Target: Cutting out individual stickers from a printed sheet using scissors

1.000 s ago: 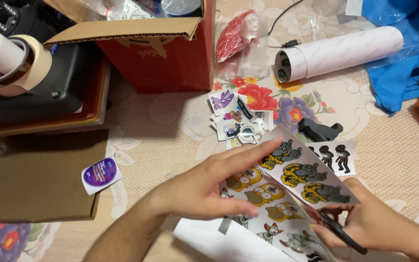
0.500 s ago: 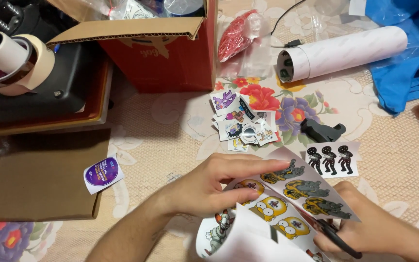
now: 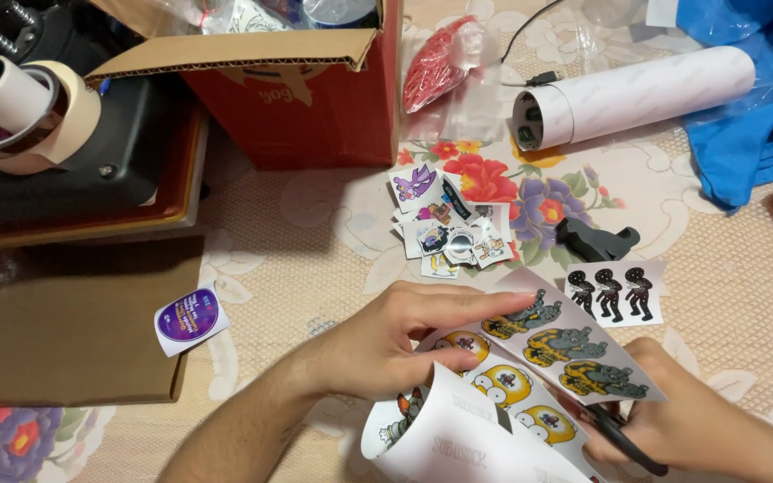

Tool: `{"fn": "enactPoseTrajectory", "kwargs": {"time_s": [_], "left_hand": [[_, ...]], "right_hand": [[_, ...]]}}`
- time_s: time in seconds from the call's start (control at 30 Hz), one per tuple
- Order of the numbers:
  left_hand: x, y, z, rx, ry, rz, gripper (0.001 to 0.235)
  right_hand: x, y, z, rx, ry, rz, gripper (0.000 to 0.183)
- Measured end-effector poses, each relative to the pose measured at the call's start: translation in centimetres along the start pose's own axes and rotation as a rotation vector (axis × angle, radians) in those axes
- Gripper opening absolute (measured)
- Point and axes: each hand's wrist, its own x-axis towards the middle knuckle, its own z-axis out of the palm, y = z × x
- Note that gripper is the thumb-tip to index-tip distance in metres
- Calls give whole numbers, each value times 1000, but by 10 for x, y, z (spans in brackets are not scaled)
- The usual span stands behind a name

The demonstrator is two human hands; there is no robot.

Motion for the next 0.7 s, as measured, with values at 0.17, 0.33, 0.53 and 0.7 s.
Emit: {"fn": "enactPoseTrajectory", "kwargs": {"time_s": [0.17, 0.33, 0.53, 0.7], "left_hand": [[0, 1, 0, 1, 9, -15, 48], [2, -1, 2, -24, -2, -4, 48], [1, -2, 2, -5, 2, -1, 47], [2, -1, 2, -7, 3, 10, 47]], "right_hand": [[2, 0, 1, -9, 43, -114, 10], [4, 2, 2, -16, -10, 116, 20], [9, 4, 1, -63, 3, -92, 18], [10, -8, 1, -16, 29, -45, 15]]}}
